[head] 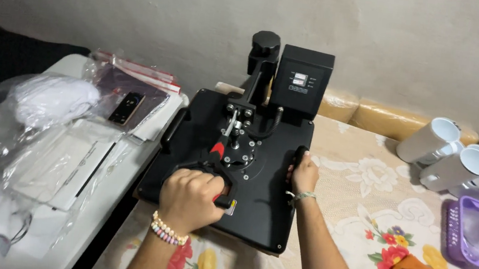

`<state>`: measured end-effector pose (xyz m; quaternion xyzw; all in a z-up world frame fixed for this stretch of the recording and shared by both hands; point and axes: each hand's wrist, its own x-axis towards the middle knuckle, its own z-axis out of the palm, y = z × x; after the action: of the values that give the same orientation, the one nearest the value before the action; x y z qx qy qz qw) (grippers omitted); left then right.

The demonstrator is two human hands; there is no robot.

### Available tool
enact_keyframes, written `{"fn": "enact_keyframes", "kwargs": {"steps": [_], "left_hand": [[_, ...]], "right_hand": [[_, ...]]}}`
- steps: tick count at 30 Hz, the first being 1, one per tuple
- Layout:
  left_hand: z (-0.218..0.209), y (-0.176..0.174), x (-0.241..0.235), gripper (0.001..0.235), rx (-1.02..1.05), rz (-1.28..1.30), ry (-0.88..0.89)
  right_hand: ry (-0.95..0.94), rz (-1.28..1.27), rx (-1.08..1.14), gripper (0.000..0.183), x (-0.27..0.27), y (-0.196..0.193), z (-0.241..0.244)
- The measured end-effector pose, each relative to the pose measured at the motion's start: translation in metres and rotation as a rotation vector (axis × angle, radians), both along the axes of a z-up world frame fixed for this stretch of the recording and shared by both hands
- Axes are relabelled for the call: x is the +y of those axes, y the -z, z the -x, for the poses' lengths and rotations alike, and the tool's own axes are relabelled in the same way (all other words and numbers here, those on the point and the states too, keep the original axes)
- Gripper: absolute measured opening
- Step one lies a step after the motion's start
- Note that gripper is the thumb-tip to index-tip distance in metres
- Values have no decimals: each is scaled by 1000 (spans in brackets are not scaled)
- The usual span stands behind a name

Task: Adjusting a heat press, arranging small items on the bed, and performing a heat press cycle.

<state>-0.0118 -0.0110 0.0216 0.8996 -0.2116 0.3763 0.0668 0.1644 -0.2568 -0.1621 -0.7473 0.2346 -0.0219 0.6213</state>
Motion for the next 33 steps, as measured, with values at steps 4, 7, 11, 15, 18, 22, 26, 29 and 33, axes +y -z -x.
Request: {"fn": "enact_keyframes", "kwargs": {"steps": [4, 7, 11, 15, 18, 22, 26, 29, 33], "left_hand": [[3, -9, -3, 26, -37, 36, -38], [7, -15, -4, 31, -27, 37, -62], [10, -24, -7, 33, -21, 10, -66], [8, -20, -4, 31, -2, 13, -73], [4, -6, 1, 29, 1, 29, -62], [-3, 10, 6, 25, -23, 26, -47], [1, 13, 7, 14, 36, 3, 40], [-3, 11, 7, 18, 62, -29, 76], [-2, 11, 9, 22, 103, -31, 140]], "right_hand": [[5, -19, -62, 51, 6, 9, -5], [2, 20, -66, 44, 10, 6, 0], [7, 102, -68, 38, 6, 36, -19], [40, 130, -20, 34, 5, 39, -22], [40, 164, -9, 35, 7, 26, -14], [53, 222, 6, 40, 3, 22, -13], [74, 220, 39, 37, 11, -9, 11], [137, 113, 36, 33, 14, -28, 17], [195, 182, 11, 29, 12, -23, 18]]}}
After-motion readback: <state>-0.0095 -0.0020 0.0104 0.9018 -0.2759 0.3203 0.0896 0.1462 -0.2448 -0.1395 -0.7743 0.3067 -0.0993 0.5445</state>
